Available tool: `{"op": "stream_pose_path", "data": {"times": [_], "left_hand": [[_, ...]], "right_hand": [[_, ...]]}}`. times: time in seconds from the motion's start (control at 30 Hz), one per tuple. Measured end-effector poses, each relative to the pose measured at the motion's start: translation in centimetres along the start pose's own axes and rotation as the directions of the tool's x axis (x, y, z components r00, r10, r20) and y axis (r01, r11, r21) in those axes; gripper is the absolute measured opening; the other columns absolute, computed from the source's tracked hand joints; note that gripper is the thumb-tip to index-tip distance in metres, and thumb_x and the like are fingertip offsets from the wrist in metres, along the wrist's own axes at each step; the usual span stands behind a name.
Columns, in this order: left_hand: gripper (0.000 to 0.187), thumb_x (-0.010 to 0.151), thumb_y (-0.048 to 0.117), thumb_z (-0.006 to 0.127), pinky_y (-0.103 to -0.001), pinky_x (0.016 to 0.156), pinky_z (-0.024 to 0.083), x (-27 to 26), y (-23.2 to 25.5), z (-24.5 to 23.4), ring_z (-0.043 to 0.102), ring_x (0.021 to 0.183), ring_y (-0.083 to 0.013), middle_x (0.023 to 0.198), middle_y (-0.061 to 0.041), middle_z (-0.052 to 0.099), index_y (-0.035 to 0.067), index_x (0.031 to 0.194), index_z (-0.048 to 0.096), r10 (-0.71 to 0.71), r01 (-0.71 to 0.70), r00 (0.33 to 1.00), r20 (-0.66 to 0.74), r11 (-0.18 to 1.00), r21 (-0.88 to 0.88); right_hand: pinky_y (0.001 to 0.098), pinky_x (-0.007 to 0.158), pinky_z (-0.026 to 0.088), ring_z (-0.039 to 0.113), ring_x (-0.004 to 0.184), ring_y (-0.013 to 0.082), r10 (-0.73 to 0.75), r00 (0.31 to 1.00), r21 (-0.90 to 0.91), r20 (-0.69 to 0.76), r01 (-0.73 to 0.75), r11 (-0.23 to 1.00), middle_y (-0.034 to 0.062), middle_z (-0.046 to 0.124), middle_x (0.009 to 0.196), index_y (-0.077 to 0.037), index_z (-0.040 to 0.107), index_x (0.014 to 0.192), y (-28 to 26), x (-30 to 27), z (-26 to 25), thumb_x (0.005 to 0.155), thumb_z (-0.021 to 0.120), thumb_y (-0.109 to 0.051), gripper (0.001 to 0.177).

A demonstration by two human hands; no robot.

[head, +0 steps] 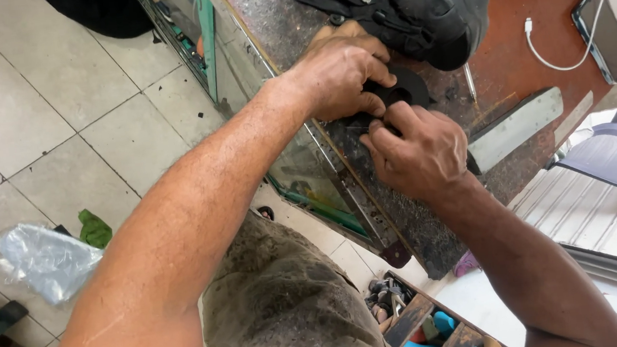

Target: Repairing a shoe by marking a new sole, fitting it, and grinding the edges to shape.

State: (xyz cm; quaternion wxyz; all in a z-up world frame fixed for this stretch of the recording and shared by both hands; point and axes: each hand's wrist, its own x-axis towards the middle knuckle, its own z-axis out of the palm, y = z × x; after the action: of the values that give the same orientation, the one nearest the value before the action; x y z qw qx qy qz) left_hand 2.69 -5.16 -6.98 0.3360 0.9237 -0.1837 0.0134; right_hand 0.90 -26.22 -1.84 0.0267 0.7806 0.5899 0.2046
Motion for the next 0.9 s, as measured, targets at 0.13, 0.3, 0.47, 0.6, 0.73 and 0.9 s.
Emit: {"op": "stream_pose_path", "data": {"times": [0.13, 0.3, 0.47, 0.6, 0.73, 0.9], "left_hand": [[0.045, 0.081, 0.059, 0.081, -0.049, 0.097, 0.031, 0.1, -0.2, 0.4, 0.042, 0.125, -0.0275, 0.136, 0.006, 0.061, 0.033, 0.118, 0.078, 0.017, -0.017, 0.999, -0.027, 1.0, -0.004], [0.045, 0.079, 0.06, 0.08, -0.048, 0.098, 0.032, 0.0, -0.4, 0.8, 0.044, 0.125, -0.0258, 0.133, 0.007, 0.063, 0.035, 0.117, 0.078, 0.011, -0.011, 0.999, -0.047, 1.0, 0.017], [0.046, 0.082, 0.059, 0.079, -0.048, 0.097, 0.032, -0.4, 0.0, 0.2, 0.044, 0.125, -0.0263, 0.137, 0.006, 0.061, 0.033, 0.121, 0.077, -0.005, 0.005, 1.0, -0.004, 1.0, -0.007], [0.045, 0.079, 0.058, 0.082, -0.049, 0.096, 0.032, -0.2, -0.2, 0.1, 0.045, 0.123, -0.0279, 0.134, 0.005, 0.063, 0.033, 0.117, 0.079, 0.012, -0.012, 0.999, -0.044, 1.0, -0.003], [0.049, 0.079, 0.06, 0.08, -0.047, 0.097, 0.031, -0.3, 0.1, -0.1, 0.044, 0.125, -0.0259, 0.137, 0.006, 0.062, 0.034, 0.12, 0.078, -0.009, 0.009, 1.0, 0.014, 1.0, -0.022], [0.045, 0.083, 0.053, 0.081, -0.048, 0.098, 0.03, -0.5, 1.0, -1.0, 0.042, 0.13, -0.0253, 0.141, 0.006, 0.06, 0.033, 0.122, 0.076, -0.052, 0.053, 0.998, 0.041, 0.998, -0.025]], "right_hand": [[0.0315, 0.047, 0.045, 0.056, 0.06, 0.0163, -0.032, 0.999, -0.009, -0.02, 0.032, 0.999, 0.0016, 0.058, 0.083, -0.019, 0.074, 0.091, 0.0, 0.0, -0.3, 0.102, 0.074, -0.031, 0.017], [0.0292, 0.045, 0.05, 0.058, 0.062, 0.0132, -0.061, 0.997, -0.062, 0.057, 0.064, 0.996, 0.0027, 0.063, 0.085, -0.017, 0.072, 0.093, -0.1, -0.1, -0.1, 0.103, 0.074, -0.034, 0.019], [0.0308, 0.044, 0.047, 0.056, 0.057, 0.0146, -0.087, 0.993, -0.012, 0.077, 0.088, 0.996, 0.0017, 0.063, 0.084, -0.02, 0.066, 0.083, 0.4, 0.1, -0.1, 0.099, 0.075, -0.032, 0.022], [0.032, 0.041, 0.046, 0.054, 0.053, 0.0145, -0.128, 0.98, 0.013, 0.15, 0.128, 0.992, 0.0, 0.06, 0.081, -0.021, 0.066, 0.08, 1.4, 0.3, -1.2, 0.101, 0.068, -0.032, 0.025], [0.0297, 0.042, 0.048, 0.053, 0.057, 0.0112, 0.018, 0.995, 0.079, 0.096, -0.026, 0.997, -0.0007, 0.062, 0.078, -0.02, 0.068, 0.075, 1.5, -0.9, -1.2, 0.101, 0.076, -0.031, 0.03], [0.036, 0.045, 0.042, 0.056, 0.059, 0.0218, 0.14, 0.989, 0.128, -0.046, -0.133, 0.983, 0.0028, 0.061, 0.088, -0.016, 0.068, 0.083, 1.0, -1.2, -0.6, 0.096, 0.083, -0.027, 0.022]]}}
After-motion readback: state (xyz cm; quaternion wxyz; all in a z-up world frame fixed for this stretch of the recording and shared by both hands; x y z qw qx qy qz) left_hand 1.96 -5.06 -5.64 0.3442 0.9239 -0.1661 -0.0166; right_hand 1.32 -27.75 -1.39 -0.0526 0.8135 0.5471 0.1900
